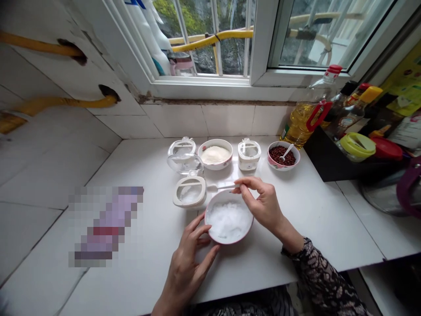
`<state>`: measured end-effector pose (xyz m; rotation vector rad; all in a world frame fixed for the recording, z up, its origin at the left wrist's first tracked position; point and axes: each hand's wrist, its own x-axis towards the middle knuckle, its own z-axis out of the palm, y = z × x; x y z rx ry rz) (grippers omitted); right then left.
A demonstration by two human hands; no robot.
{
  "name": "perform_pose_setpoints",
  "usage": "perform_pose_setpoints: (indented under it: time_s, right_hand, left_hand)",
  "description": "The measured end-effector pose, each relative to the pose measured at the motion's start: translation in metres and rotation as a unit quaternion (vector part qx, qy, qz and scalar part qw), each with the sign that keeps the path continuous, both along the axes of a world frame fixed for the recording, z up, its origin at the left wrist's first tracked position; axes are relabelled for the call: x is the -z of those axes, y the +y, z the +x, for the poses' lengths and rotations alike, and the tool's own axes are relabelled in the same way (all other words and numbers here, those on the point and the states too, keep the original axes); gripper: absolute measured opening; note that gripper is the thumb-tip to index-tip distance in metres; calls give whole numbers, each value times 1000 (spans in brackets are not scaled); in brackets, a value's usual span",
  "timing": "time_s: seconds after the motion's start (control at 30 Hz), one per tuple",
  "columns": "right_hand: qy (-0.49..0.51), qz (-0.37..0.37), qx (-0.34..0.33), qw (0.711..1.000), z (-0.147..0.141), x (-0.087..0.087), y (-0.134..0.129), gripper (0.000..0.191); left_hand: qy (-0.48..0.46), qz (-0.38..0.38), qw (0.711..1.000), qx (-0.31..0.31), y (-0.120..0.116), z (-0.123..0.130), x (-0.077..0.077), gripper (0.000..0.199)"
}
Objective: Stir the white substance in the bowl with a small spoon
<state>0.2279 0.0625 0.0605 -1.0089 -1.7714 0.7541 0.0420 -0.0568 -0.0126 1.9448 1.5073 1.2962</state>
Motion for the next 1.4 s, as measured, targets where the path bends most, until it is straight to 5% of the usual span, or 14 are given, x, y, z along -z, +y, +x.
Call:
perform_pose_setpoints:
  time_s: [0.33, 0.73, 1.07, 1.23, 1.4]
  right_hand:
    - [-204, 160, -26, 965, 17, 8, 10, 19]
    - [-92, -56, 34, 994, 19, 4, 7, 19]
    - [-148, 48, -20, 988, 5, 8, 0, 21]
    - [-90, -56, 34, 994, 10, 6, 3, 19]
    - [16, -182, 17, 983, 11, 5, 9, 16]
  left_hand:
    - [4, -2, 1000, -6, 1, 0, 0, 31]
    - [2, -3, 1000, -11, 0, 0, 1, 31]
    - [-1, -6, 1000, -9, 0, -1, 2, 32]
    - [1, -9, 1000, -6, -1, -1, 4, 32]
    - [-9, -12, 1000, -14, -1, 0, 6, 32]
